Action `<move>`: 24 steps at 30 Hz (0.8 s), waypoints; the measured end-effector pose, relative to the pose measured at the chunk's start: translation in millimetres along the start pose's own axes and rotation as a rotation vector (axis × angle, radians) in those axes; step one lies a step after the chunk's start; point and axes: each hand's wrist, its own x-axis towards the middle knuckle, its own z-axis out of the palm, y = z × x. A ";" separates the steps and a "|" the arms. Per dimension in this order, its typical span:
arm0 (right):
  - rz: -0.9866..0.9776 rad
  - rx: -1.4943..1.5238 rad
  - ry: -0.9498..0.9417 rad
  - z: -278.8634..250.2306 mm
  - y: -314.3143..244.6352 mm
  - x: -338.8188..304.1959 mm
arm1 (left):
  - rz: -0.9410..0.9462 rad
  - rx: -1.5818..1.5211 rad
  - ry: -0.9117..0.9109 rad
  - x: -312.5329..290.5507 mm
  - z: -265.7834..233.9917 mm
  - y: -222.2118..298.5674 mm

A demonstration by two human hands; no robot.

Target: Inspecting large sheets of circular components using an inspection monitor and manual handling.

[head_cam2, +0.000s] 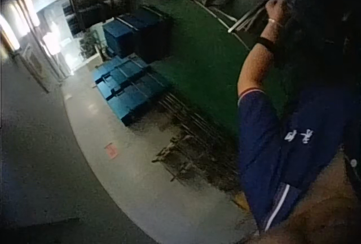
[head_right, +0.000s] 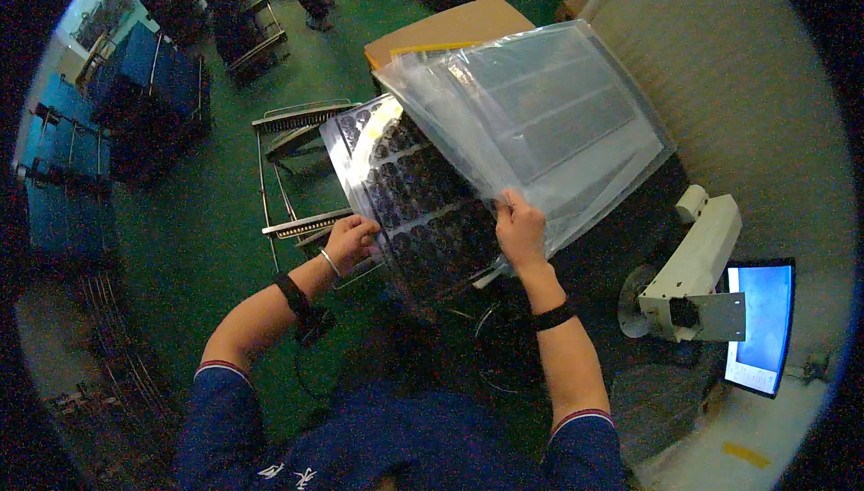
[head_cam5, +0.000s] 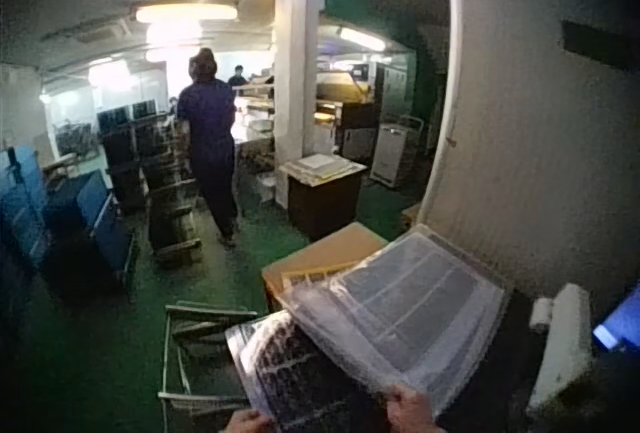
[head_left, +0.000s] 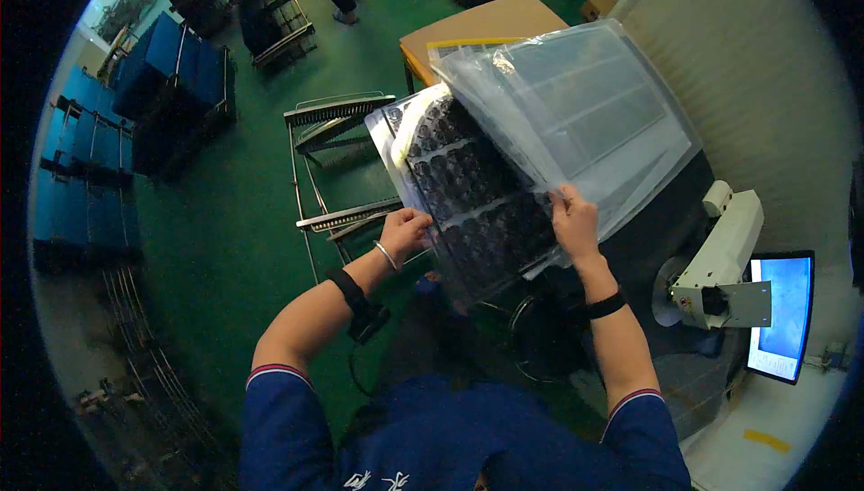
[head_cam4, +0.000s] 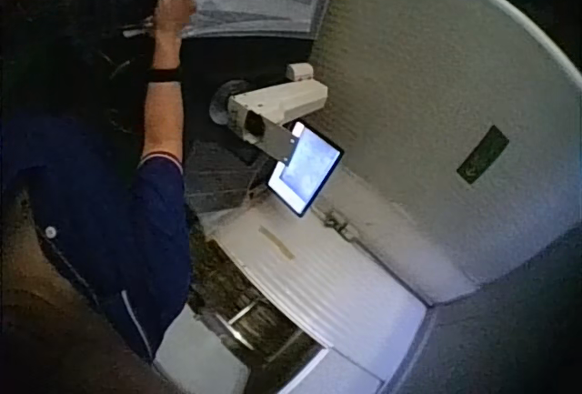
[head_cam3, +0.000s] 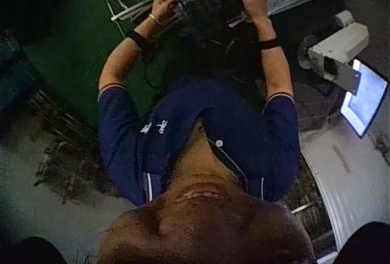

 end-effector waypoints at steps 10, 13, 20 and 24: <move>0.134 0.255 -0.271 -8.9 7.2 6.7 | 0.071 0.084 0.054 3.7 16.1 7.6; 0.351 0.524 -0.401 -11.1 5.8 9.1 | 0.197 0.122 0.063 10.9 16.3 2.6; 0.425 0.949 -0.232 -27.2 -1.5 22.7 | 0.146 0.126 0.091 17.6 11.5 -4.7; 0.446 1.047 -0.166 -35.2 2.0 30.7 | 0.171 0.046 0.052 15.6 13.3 -1.7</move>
